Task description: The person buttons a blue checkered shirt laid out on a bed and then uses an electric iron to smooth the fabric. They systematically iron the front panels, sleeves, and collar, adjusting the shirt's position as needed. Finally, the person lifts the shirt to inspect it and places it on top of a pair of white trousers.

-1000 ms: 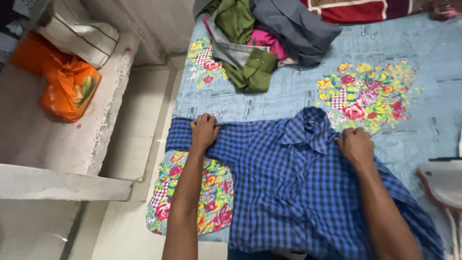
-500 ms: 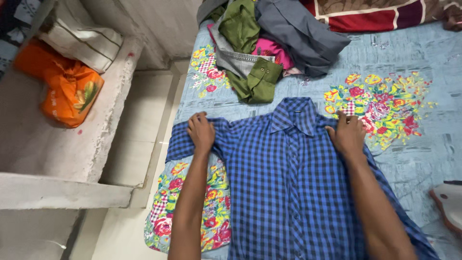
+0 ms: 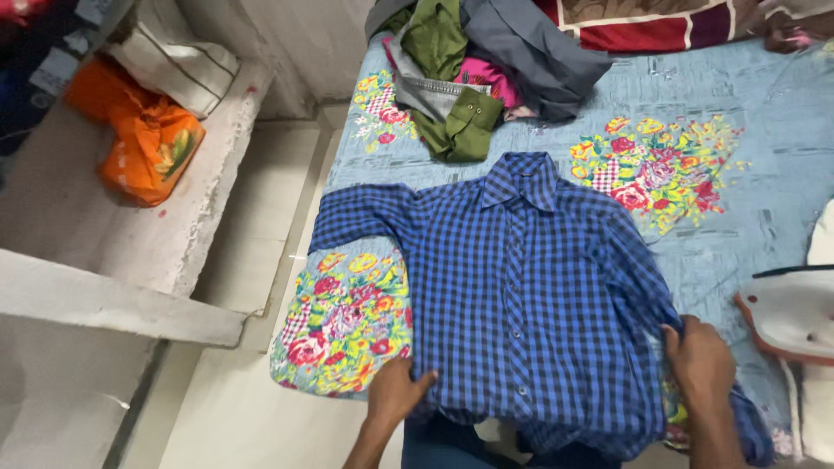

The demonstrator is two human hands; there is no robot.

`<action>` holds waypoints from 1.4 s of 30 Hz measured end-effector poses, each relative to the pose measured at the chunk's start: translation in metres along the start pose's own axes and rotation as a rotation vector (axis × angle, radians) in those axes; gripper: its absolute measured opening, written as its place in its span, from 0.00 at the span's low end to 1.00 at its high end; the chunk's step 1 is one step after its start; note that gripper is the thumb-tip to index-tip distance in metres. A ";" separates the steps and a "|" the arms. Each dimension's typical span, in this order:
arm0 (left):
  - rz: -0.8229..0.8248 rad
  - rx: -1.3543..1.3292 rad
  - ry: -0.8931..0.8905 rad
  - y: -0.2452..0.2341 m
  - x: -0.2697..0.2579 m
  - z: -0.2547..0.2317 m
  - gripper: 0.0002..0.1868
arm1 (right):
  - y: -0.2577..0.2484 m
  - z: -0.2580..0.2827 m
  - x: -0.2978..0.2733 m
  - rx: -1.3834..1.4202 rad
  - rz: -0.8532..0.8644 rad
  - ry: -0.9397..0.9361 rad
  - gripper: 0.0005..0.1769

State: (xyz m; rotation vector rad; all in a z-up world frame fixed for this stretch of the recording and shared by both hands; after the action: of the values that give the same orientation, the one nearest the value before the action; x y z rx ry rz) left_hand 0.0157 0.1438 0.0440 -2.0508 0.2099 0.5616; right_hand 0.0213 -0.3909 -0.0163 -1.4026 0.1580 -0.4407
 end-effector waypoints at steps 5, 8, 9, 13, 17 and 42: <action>0.012 -1.182 0.053 0.032 -0.011 0.037 0.28 | -0.079 0.031 -0.015 -0.074 -0.459 -0.015 0.20; -0.024 -0.822 0.066 0.033 -0.030 0.039 0.28 | -0.113 0.054 -0.034 -0.058 -0.502 -0.077 0.22; -0.022 -0.750 0.085 0.034 -0.034 0.038 0.28 | -0.113 0.059 -0.042 -0.030 -0.470 -0.099 0.21; 0.039 -0.691 0.046 0.053 -0.051 0.047 0.25 | -0.064 0.052 -0.083 0.081 0.444 0.226 0.35; 0.180 -1.267 0.106 0.065 -0.045 0.058 0.25 | -0.019 0.028 -0.117 0.365 0.050 0.089 0.30; -0.299 -0.317 0.738 -0.015 0.061 -0.142 0.18 | -0.035 -0.111 0.020 1.292 -0.532 0.228 0.19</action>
State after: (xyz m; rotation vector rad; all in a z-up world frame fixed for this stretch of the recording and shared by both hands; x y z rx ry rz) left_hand 0.1185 0.0354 0.0879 -2.4651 0.2460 -0.3911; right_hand -0.0080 -0.5039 0.0011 -0.0912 -0.2978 -0.9211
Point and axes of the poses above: each hand's wrist, its own x-axis towards the middle knuckle, its own y-axis out of the palm, z = x × y, the point moved 2 cm from there along x, towards the middle knuckle
